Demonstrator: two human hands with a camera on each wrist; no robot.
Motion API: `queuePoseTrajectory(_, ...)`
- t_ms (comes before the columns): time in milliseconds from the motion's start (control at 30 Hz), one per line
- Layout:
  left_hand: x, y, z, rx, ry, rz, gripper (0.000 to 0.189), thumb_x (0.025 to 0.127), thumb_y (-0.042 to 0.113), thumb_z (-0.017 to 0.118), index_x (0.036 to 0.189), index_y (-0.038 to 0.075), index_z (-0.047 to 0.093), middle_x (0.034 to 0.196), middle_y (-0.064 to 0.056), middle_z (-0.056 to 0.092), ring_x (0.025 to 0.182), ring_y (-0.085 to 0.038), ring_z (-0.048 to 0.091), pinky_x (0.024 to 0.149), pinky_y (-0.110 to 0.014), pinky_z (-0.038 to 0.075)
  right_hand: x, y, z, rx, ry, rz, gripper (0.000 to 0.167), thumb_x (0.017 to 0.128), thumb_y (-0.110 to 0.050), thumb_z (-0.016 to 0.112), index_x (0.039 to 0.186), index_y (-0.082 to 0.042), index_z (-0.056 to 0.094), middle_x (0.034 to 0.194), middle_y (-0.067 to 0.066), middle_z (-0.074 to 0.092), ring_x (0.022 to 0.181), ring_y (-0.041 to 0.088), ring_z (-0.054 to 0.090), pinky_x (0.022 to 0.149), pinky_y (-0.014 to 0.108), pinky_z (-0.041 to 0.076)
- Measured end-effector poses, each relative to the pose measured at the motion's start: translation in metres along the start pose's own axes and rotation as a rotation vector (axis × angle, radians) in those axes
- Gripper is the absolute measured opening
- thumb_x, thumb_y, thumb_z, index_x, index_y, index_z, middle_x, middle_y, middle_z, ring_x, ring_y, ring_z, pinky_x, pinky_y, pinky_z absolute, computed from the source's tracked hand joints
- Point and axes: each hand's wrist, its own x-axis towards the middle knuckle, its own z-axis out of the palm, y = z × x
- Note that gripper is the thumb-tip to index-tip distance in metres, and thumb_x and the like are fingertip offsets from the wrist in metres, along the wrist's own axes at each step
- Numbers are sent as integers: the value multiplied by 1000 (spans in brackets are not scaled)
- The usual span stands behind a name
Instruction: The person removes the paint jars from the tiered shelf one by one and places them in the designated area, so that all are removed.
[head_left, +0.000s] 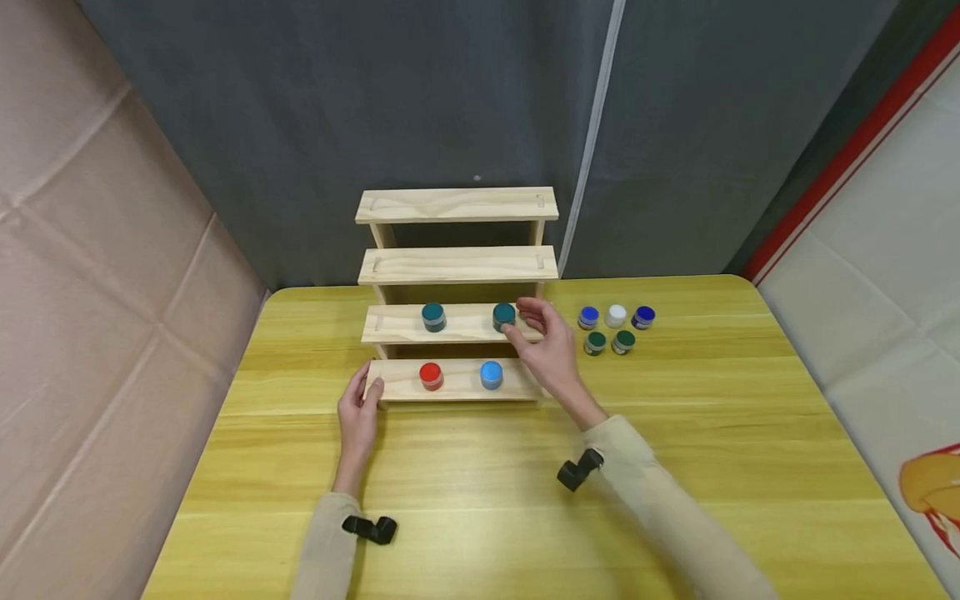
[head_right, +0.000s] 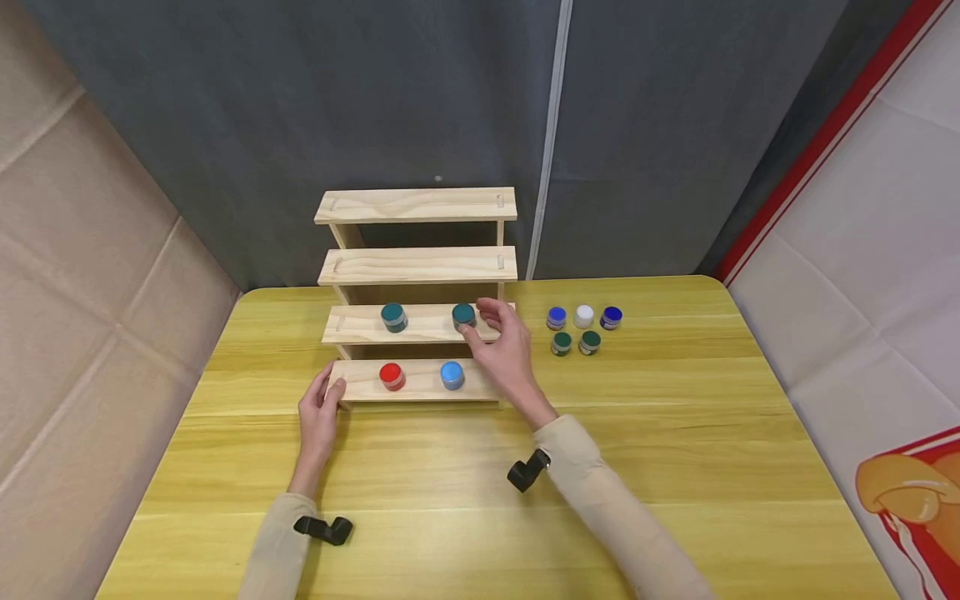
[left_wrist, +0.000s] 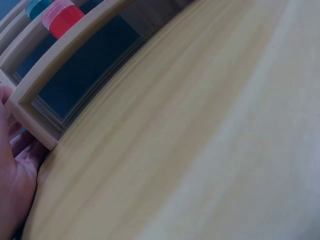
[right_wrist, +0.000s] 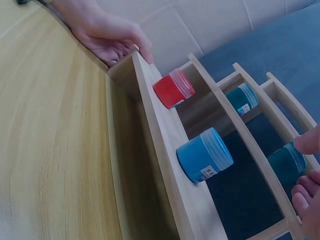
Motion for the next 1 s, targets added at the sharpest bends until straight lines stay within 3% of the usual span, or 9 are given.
queuePoseTrajectory(133, 0, 0, 1, -15, 1, 7, 46, 102, 5, 57, 145, -7, 49, 147, -25, 53, 118, 4, 57, 94, -6, 47, 1, 0, 3, -49, -19, -16, 45, 88, -5, 78, 129, 4, 60, 127, 21, 66, 119, 33, 64, 106, 40, 52)
queuePoseTrajectory(233, 0, 0, 1, -22, 2, 12, 46, 101, 5, 57, 144, -8, 49, 146, -25, 53, 115, 9, 57, 94, -6, 47, 2, 0, 6, -106, -33, -36, 45, 88, -6, 78, 129, 4, 60, 127, 20, 66, 119, 33, 64, 105, 40, 53)
queuePoseTrajectory(367, -1, 0, 1, -18, 3, 11, 46, 101, 5, 57, 144, -8, 49, 147, -25, 53, 120, 3, 57, 95, -6, 46, 3, 2, 8, -159, -39, -72, 44, 88, -7, 78, 128, 3, 61, 125, 20, 66, 116, 33, 65, 103, 41, 54)
queuePoseTrajectory(600, -1, 2, 0, 0, 6, 0, 45, 102, 6, 56, 145, -7, 49, 148, -23, 51, 139, -26, 49, 97, -4, 44, 5, 4, 9, -160, -27, -73, 39, 89, -6, 77, 124, 2, 63, 121, 19, 67, 112, 32, 66, 101, 43, 55)
queuePoseTrajectory(767, -1, 1, 0, -3, -5, -24, 46, 103, 7, 56, 146, -5, 48, 149, -22, 51, 137, -24, 51, 96, -5, 46, 3, 4, 5, -97, 12, -50, 41, 89, -4, 77, 126, 3, 62, 124, 20, 67, 113, 32, 66, 102, 43, 54)
queuePoseTrajectory(867, -1, 1, 0, -11, -4, -22, 46, 102, 7, 56, 146, -5, 48, 149, -22, 51, 137, -26, 50, 96, -6, 46, 3, 4, -1, -55, 52, -82, 42, 88, -2, 77, 126, 6, 61, 123, 21, 67, 113, 32, 66, 102, 42, 54)
queuePoseTrajectory(1000, -1, 2, 0, -18, -8, -18, 46, 102, 6, 56, 146, -7, 48, 148, -23, 52, 134, -19, 54, 95, -6, 46, -3, -16, -10, -30, 132, -139, 41, 87, 5, 75, 123, 15, 60, 119, 29, 66, 112, 41, 64, 101, 52, 53)
